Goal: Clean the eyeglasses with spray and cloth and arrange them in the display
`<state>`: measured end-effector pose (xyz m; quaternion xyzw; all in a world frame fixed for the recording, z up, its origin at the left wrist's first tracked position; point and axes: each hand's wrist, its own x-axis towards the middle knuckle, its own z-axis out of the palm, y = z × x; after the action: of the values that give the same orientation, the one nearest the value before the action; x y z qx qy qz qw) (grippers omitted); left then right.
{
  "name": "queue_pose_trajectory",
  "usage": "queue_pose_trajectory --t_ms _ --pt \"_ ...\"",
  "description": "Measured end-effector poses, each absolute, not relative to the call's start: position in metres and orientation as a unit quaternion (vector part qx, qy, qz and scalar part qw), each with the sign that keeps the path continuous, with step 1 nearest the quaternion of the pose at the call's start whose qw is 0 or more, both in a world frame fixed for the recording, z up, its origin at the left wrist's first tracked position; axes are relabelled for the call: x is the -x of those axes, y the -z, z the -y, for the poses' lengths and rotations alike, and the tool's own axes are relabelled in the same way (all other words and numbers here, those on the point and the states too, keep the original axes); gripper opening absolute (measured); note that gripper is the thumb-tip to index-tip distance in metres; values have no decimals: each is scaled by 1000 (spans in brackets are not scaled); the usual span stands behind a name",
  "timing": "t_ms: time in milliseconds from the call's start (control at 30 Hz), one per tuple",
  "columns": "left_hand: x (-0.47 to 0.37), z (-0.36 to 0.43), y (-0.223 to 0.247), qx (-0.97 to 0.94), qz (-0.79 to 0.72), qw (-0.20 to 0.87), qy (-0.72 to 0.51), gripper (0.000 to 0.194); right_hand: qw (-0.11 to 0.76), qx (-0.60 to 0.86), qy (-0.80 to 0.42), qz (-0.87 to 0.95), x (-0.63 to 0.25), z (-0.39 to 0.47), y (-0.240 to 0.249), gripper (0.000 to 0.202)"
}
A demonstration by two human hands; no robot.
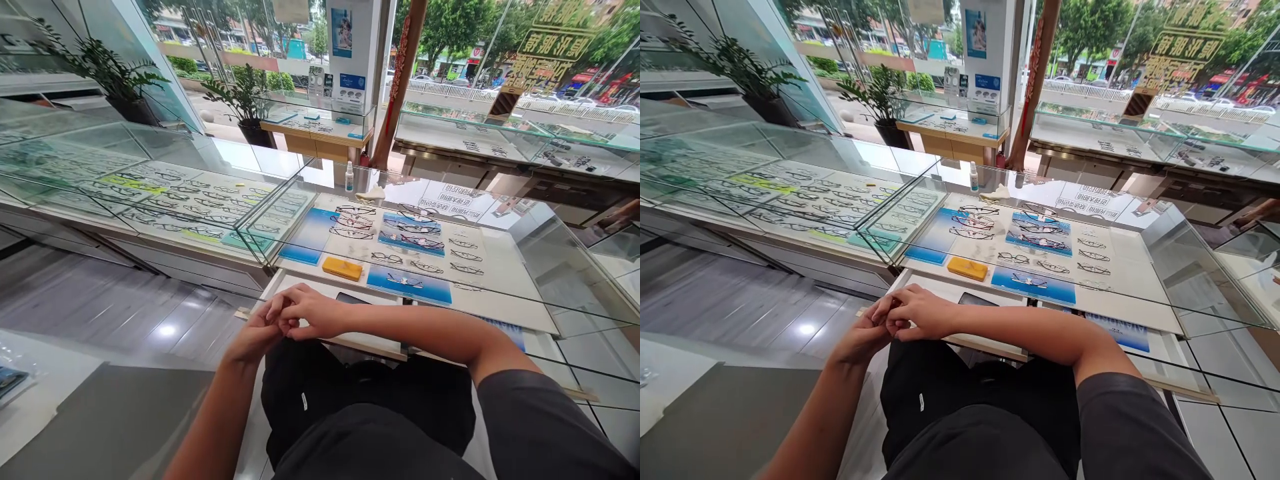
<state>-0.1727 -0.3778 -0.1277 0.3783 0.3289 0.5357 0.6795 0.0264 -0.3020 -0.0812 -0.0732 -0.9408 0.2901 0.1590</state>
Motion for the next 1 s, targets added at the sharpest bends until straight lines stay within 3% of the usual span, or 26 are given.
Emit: queue_pose_trajectory --t_ms 267,567,800,1000 --pt "156 360 134 -359 -314 699 -533 62 196 98 -267 939 -59 300 69 2" --pt "119 388 129 -394 -286 719 -496 70 210 139 -227 941 -94 338 87 10" --pt "123 395 137 -425 -288 714 -476 63 199 141 -195 950 -98 346 98 16" --pt "124 394 132 -449 -252 710 -480 61 243 136 -197 940 -97 351 104 19"
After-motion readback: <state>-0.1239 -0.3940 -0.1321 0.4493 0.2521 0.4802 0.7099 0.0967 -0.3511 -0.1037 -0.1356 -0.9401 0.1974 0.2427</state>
